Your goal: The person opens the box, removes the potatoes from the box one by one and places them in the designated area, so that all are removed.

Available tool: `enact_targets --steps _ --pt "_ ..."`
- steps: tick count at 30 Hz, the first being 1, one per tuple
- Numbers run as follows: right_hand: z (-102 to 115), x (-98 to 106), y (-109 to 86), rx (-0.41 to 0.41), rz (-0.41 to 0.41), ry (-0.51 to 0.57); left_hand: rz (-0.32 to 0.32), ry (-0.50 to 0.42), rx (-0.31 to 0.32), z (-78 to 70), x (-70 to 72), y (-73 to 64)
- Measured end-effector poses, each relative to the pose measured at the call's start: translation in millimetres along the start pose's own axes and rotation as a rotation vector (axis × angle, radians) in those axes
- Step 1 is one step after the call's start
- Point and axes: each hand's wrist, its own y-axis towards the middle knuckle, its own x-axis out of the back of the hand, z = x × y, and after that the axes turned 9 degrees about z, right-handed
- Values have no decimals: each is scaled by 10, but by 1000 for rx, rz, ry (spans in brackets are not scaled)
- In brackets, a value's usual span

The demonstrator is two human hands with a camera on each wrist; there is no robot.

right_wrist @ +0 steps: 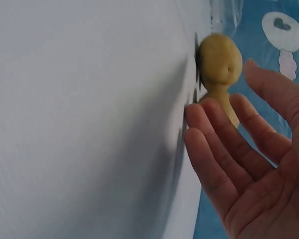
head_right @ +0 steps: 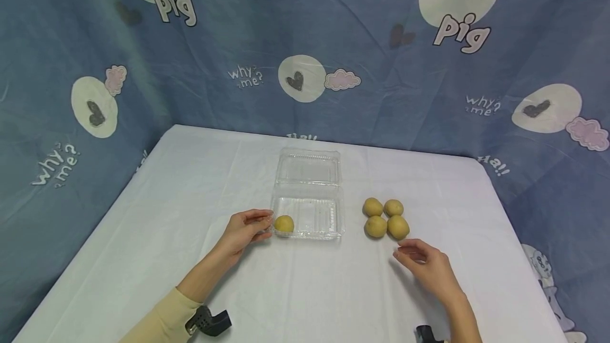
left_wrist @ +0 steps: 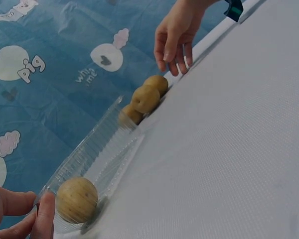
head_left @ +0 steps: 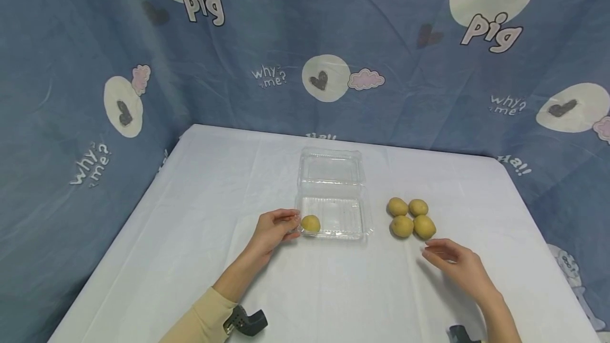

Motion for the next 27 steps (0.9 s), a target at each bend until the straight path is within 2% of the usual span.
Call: enact_targets --steps 10,27 --pt "97 -126 -27 67 60 107 1 8 7 -25 -14 -17" --pt "304 -321 90 281 132 195 -3 5 8 -25 -18 -18"
